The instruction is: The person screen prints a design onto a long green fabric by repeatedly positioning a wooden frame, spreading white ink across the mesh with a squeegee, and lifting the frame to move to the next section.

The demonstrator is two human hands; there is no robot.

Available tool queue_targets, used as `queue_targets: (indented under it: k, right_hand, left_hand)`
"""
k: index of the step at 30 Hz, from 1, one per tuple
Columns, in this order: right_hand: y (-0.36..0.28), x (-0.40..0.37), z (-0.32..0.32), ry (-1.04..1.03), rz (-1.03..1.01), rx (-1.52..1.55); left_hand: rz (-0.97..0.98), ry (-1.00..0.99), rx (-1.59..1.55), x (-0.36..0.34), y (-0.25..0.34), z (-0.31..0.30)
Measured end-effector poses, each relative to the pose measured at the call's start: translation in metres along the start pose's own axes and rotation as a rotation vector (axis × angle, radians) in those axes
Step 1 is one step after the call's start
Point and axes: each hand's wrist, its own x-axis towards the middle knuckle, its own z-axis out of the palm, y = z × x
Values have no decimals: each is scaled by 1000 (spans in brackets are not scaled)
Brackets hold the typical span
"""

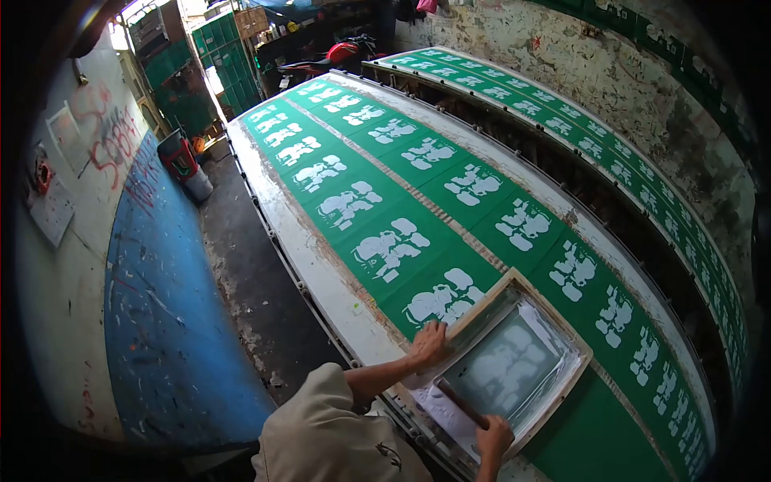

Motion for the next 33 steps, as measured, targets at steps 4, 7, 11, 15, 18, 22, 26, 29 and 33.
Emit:
queue_targets:
  k: [4, 7, 11, 15, 18, 22, 26, 29, 33]
  right_hand:
    - [4, -49, 40, 137, -50, -152]
    - [15, -17, 37, 221, -74, -374]
    - [100, 145, 54, 404, 47, -260]
    - [91, 199, 2, 254, 229, -203]
    - [84, 116, -24, 199, 501, -94]
    - [76, 12, -59, 621, 254, 481]
    - [106, -105, -77, 552, 328, 335]
    - [134, -166, -100, 491, 359, 233]
    - [171, -201, -129, 383, 369, 99]
  left_hand:
    - [-61, 13, 457, 31, -30, 19]
    - [-74, -145, -13, 31, -40, 16]
    - [-214, -146, -124, 26, -19, 10]
    - [-253, -158, -281, 38, -13, 3]
    - [-161, -147, -196, 35, -25, 22]
    - [-15, -88, -162, 19, 10, 62]
    - [-11, -27, -255, -17, 83, 190]
    - [-41, -99, -251, -49, 137, 217]
    - [-68, -91, -200, -83, 159, 206]
